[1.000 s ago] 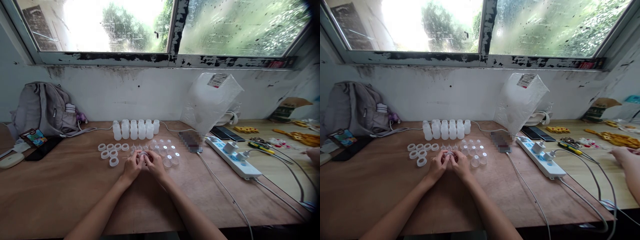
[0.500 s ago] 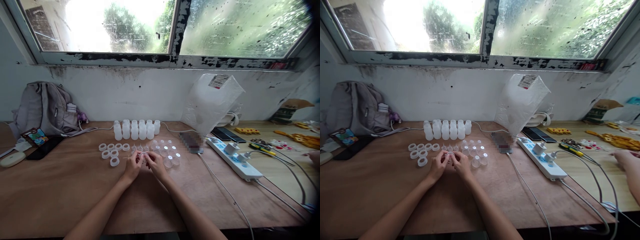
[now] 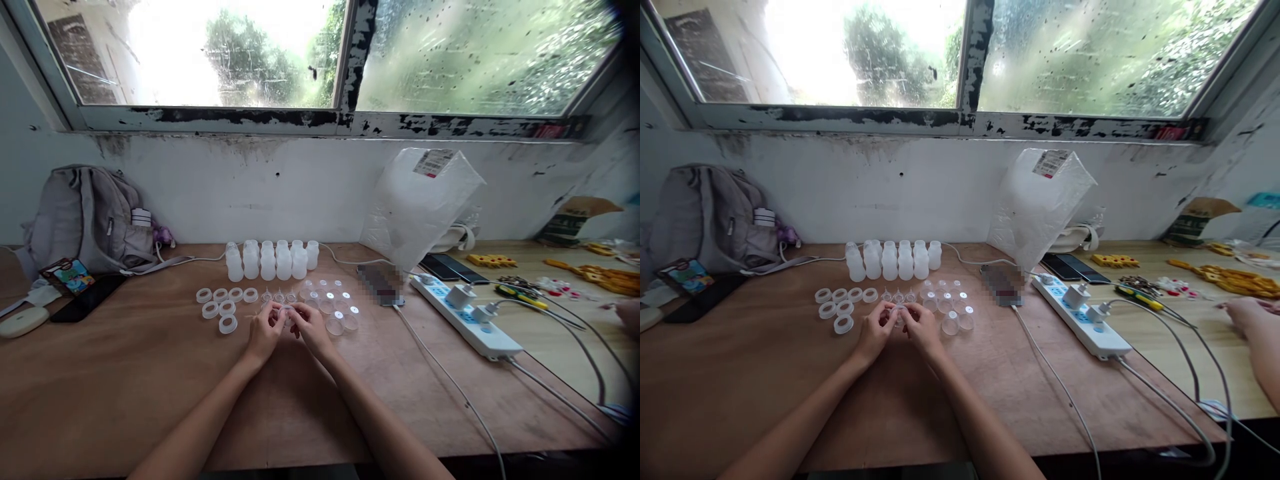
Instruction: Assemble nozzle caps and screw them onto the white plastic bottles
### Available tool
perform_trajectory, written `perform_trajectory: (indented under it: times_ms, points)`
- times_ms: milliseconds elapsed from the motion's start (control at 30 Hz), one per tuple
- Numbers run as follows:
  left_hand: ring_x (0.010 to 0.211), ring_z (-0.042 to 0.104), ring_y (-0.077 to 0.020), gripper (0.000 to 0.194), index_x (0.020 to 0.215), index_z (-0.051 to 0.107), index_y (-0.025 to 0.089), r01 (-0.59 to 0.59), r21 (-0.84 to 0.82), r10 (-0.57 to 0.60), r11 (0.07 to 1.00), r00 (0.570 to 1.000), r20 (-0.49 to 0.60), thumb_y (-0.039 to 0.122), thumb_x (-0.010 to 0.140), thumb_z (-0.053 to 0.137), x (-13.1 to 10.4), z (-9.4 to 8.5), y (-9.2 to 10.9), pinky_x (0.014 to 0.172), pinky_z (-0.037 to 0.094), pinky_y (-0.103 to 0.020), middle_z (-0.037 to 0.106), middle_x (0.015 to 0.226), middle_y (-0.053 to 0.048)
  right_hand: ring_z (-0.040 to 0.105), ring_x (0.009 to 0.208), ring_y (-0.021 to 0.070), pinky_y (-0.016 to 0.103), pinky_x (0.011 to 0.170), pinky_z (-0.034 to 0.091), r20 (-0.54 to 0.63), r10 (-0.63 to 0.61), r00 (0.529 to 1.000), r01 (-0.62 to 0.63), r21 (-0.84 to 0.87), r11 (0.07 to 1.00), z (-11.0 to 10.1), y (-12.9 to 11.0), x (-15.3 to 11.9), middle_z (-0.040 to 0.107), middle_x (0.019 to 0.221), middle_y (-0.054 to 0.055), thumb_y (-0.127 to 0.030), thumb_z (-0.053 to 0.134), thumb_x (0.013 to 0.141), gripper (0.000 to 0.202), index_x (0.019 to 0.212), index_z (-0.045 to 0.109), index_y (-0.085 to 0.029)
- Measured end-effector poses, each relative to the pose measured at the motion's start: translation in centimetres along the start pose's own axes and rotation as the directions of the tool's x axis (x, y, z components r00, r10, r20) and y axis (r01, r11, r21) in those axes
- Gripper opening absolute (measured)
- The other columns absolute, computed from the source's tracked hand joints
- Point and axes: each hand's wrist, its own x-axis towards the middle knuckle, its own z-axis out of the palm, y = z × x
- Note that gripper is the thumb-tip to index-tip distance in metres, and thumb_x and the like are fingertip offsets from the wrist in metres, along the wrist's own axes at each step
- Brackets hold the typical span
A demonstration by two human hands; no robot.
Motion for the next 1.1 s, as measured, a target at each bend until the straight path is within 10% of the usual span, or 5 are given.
perform_trajectory:
  times_ms: [1100]
  points:
    - [0.06,0.058,-0.0121,0.023,0.094,0.048,0.02,0.019,0.065,-0.02,0.998,1.0,0.016,0.02,0.071,0.051,0.0,0.7,-1.3,0.058,0.044,-0.022,0.062,0.075,0.0,0.054,0.053,0.0104,0.021,0.043,0.046,-0.049,-0.028,0.998,0.033,0.103,0.994,0.4,1.4,0.3,0.056,0.07,-0.001,-0.011,0.047,0.063,0.019,0.081,0.052,-0.017]
